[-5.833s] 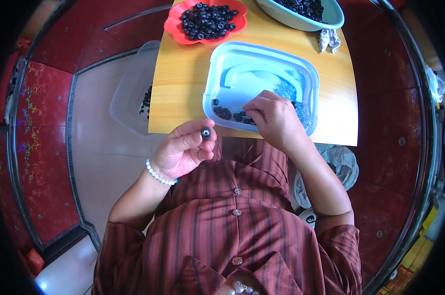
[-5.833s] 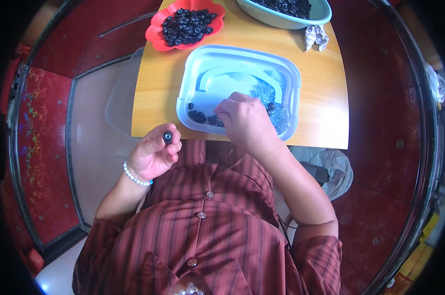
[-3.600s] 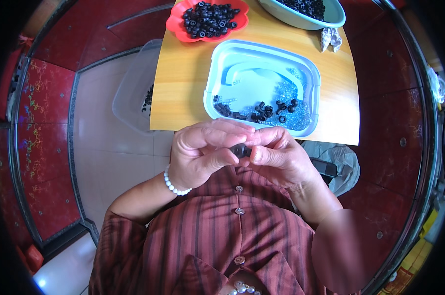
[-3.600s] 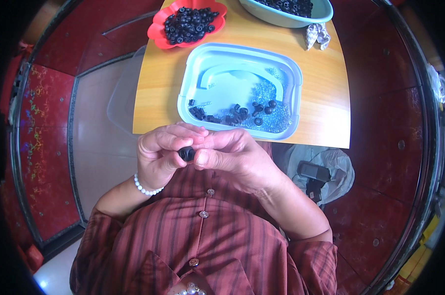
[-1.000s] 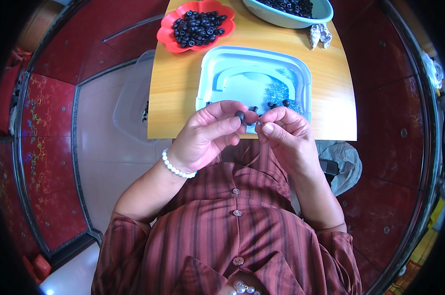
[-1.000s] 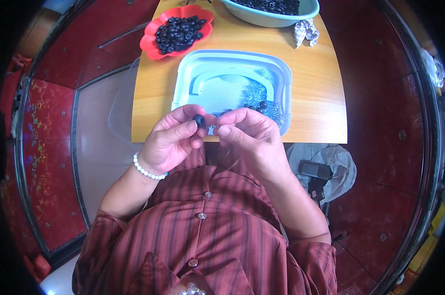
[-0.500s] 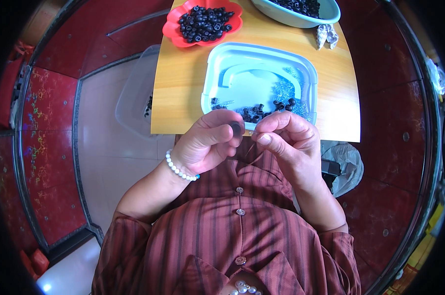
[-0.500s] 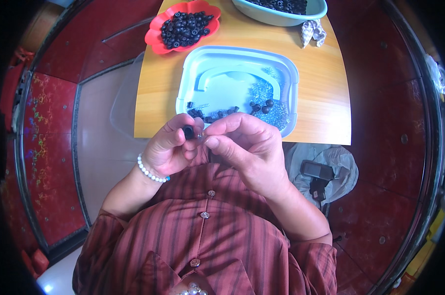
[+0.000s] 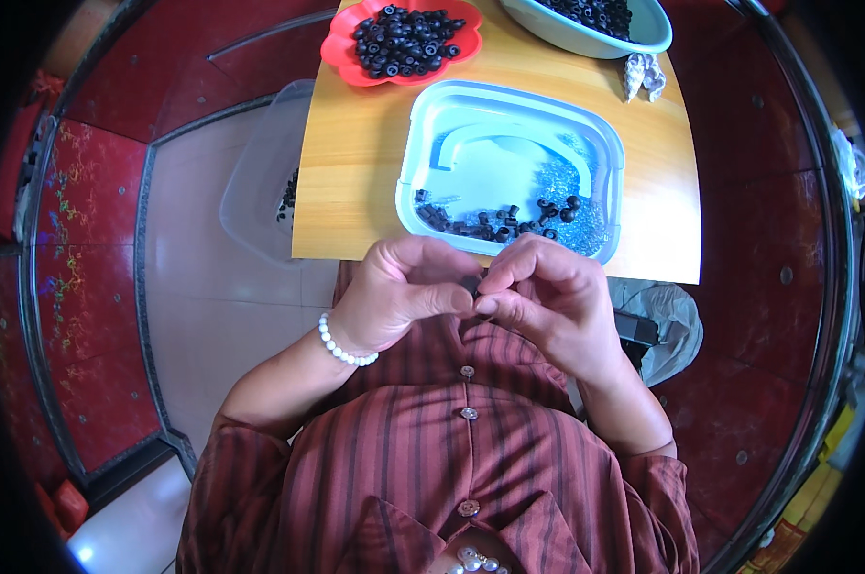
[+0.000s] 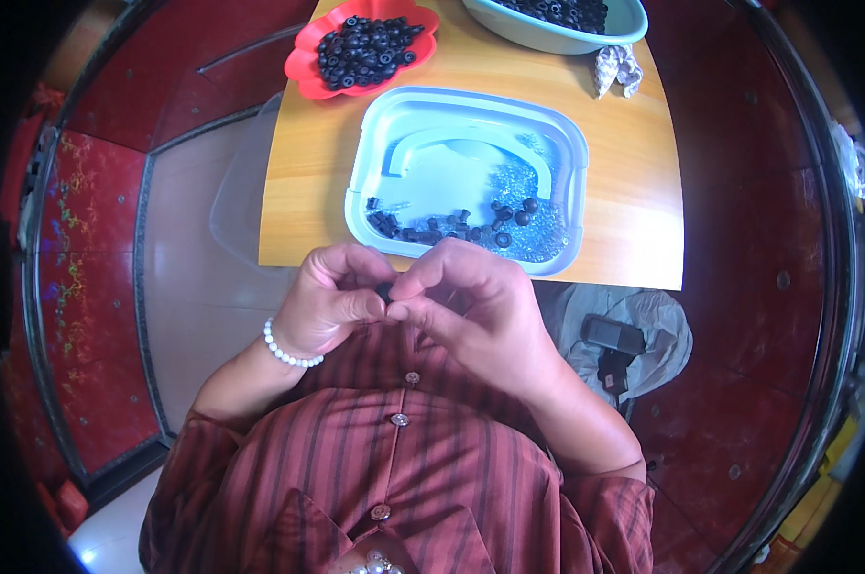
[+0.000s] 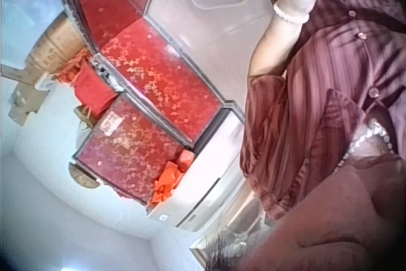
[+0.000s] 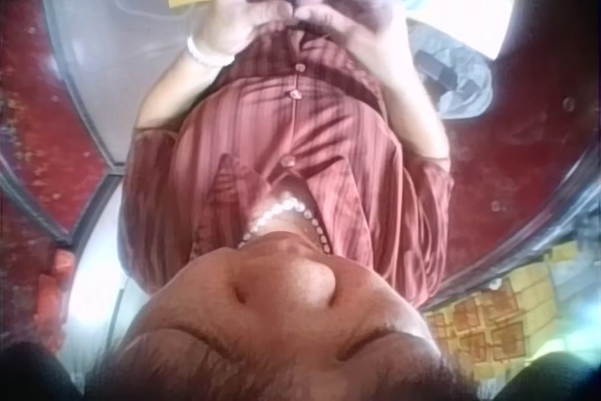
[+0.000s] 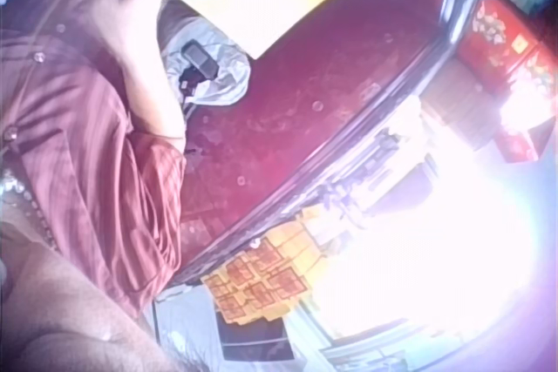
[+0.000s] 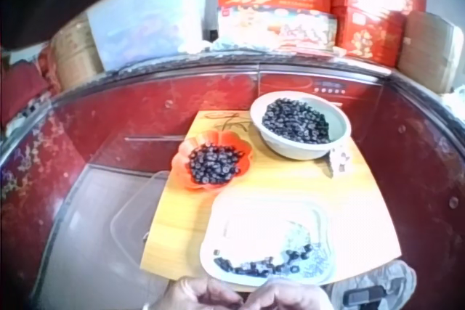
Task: The person inserts white plastic pins into black plastic rings by hand.
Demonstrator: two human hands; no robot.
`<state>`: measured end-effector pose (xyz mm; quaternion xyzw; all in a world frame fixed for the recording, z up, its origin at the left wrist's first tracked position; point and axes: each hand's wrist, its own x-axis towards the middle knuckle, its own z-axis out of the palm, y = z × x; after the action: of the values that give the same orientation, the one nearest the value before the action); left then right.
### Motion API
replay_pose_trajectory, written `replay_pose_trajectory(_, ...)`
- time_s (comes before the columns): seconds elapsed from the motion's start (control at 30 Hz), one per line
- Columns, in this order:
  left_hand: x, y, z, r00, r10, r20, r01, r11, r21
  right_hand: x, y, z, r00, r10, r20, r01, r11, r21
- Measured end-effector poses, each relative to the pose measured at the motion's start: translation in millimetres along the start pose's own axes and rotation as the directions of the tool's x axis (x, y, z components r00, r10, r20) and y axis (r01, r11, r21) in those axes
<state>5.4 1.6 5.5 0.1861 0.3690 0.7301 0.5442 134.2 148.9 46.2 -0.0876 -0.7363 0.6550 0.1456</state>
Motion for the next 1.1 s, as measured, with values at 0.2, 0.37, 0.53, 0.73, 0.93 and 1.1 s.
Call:
replay_pose_trajectory(0.2, -9.3, -19.0, -17.5, 0.997, 0.013, 0.082, -0.011, 1.000, -0.021, -1.0, 31.2, 11.2, 0.825, 0.414, 0.385, -0.552, 0.441, 0.707)
replay_pose_trajectory(0.37, -16.7, -13.6, -35.3, 0.995, -0.074, 0.063, 0.091, 0.935, -0.342, 16.8, 30.1, 16.1, 0.917, 0.306, 0.256, -0.398, 0.728, 0.557)
replay_pose_trajectory(0.53, -11.8, -1.2, -56.9, 1.000, -0.004, 0.016, 0.010, 0.902, -0.432, 69.7, 59.5, 21.8, 0.997, -0.052, -0.060, 0.016, 0.872, -0.489)
replay_pose_trajectory(0.73, -7.8, -0.7, -72.0, 0.991, -0.004, -0.131, -0.049, 0.915, -0.400, 86.3, 79.1, 40.8, 0.983, -0.181, 0.008, 0.094, 0.471, -0.877)
replay_pose_trajectory(0.93, -4.7, 1.0, -66.3, 0.993, 0.004, -0.118, -0.054, 0.904, -0.424, 84.3, 66.8, 37.6, 0.994, -0.105, 0.008, 0.068, 0.582, -0.810)
replay_pose_trajectory(1.1, -1.2, 6.2, -46.7, 0.998, 0.009, -0.055, -0.032, 0.906, -0.422, 57.5, 35.5, 11.3, 0.935, 0.352, -0.036, -0.332, 0.907, 0.258)
